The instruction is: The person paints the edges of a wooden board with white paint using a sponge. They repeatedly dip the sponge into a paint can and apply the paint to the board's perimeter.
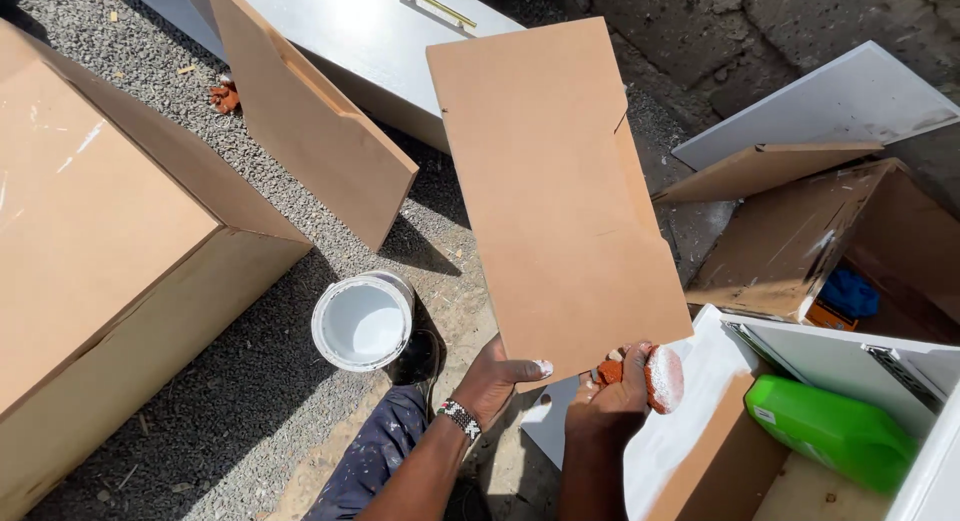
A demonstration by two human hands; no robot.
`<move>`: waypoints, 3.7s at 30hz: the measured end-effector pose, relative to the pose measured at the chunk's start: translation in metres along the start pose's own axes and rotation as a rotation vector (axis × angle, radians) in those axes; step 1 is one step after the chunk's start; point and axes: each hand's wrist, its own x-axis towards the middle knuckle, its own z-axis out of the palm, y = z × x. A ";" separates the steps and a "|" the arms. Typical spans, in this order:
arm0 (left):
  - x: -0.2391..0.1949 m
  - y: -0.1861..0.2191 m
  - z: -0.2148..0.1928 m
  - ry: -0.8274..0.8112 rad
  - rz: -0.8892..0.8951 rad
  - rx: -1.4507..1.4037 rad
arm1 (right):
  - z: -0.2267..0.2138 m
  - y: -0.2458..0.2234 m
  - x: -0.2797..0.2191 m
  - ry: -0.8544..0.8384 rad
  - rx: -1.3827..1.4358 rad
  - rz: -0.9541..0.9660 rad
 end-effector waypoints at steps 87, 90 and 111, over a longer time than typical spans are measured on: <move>-0.313 0.379 -0.336 0.280 0.432 -0.069 | 0.148 0.271 -0.420 -1.369 -0.953 -1.723; -0.316 0.380 -0.341 0.288 0.410 0.156 | 0.165 0.254 -0.454 -1.346 -0.868 -1.671; -0.228 0.480 -0.368 0.990 0.315 0.654 | 0.114 0.343 -0.381 -0.101 -0.539 0.002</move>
